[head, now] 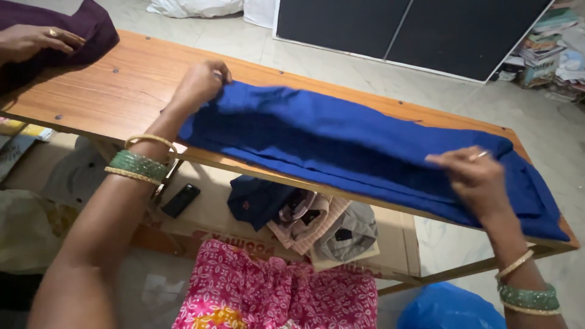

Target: The person folds a blue collared shirt on a wooden table, smoothing the fabric and aligning the sleeves and sides, then fastens the collar buttons and presses the folded shirt flat. They lift the folded shirt off the table and carry it away.

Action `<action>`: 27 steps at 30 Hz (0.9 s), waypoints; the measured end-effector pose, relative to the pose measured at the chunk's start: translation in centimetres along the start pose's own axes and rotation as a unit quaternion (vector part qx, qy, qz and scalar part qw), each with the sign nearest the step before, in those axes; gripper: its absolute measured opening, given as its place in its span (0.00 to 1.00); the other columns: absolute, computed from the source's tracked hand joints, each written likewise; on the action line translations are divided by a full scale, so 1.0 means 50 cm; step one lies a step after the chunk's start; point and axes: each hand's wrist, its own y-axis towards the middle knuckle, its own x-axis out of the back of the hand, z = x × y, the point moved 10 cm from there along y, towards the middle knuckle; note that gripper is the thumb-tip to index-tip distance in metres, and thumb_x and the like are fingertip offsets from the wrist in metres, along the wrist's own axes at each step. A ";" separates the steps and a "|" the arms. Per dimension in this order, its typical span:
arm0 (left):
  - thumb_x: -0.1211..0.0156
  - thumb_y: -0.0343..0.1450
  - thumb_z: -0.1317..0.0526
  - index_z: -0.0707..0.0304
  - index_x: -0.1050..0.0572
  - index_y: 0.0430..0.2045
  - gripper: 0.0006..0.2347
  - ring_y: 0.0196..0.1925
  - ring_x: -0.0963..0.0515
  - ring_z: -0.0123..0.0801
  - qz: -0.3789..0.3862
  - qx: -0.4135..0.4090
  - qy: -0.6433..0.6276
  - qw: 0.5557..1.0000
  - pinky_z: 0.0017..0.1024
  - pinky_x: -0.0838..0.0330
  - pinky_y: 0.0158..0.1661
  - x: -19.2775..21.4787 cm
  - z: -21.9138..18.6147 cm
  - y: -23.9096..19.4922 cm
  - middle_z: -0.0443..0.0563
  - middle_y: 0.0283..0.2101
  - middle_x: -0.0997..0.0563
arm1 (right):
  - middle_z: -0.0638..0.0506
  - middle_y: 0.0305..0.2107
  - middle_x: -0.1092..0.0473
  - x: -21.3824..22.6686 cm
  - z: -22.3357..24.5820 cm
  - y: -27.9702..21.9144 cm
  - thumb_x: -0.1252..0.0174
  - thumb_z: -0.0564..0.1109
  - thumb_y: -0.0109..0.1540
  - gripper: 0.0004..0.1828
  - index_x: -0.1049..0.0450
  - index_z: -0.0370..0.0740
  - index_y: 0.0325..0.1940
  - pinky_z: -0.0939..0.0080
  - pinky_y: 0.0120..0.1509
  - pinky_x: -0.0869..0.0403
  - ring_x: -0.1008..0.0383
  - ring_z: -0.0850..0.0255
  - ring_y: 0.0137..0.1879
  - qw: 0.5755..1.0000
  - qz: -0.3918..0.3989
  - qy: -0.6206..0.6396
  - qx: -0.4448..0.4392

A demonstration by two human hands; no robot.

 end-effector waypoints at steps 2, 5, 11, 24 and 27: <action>0.44 0.69 0.68 0.56 0.18 0.29 0.07 0.30 0.21 0.40 -0.015 -0.092 0.068 0.993 0.38 0.29 0.32 -0.028 0.017 0.014 0.54 0.25 0.20 | 0.52 0.41 0.21 -0.003 0.030 -0.002 0.38 0.34 0.53 0.22 0.16 0.52 0.49 0.59 0.53 0.24 0.23 0.58 0.45 0.999 0.022 0.024 -0.003; 0.44 0.67 0.70 0.57 0.17 0.28 0.08 0.35 0.17 0.50 -0.037 -0.173 0.159 0.971 0.43 0.25 0.40 -0.038 -0.010 -0.004 0.59 0.29 0.17 | 0.52 0.39 0.21 -0.003 0.018 -0.005 0.36 0.40 0.56 0.13 0.15 0.50 0.44 0.59 0.51 0.24 0.21 0.58 0.43 0.996 0.058 0.064 -0.034; 0.45 0.69 0.68 0.60 0.21 0.37 0.07 0.40 0.18 0.59 -0.061 -0.143 0.285 0.946 0.53 0.27 0.40 -0.007 -0.076 -0.049 0.62 0.34 0.17 | 0.50 0.45 0.20 0.019 -0.052 0.024 0.45 0.53 0.69 0.13 0.17 0.48 0.48 0.58 0.53 0.24 0.21 0.55 0.44 0.981 0.090 0.024 -0.173; 0.48 0.76 0.47 0.62 0.31 0.58 0.21 0.61 0.37 0.65 -0.098 -0.107 0.306 0.941 0.66 0.44 0.54 -0.016 0.000 -0.067 0.74 0.57 0.34 | 0.20 0.71 0.58 -0.202 -0.171 -0.009 0.68 0.74 0.66 0.43 0.56 0.55 0.81 0.20 0.73 0.57 0.59 0.22 0.76 0.900 0.260 -0.071 -0.342; 0.49 0.78 0.50 0.64 0.30 0.54 0.17 0.61 0.34 0.65 -0.084 -0.112 0.331 0.933 0.67 0.41 0.53 -0.003 0.003 -0.036 0.73 0.57 0.31 | 0.19 0.71 0.61 -0.235 -0.178 0.029 0.68 0.73 0.68 0.42 0.57 0.53 0.81 0.18 0.74 0.58 0.63 0.22 0.77 0.896 0.267 -0.062 -0.350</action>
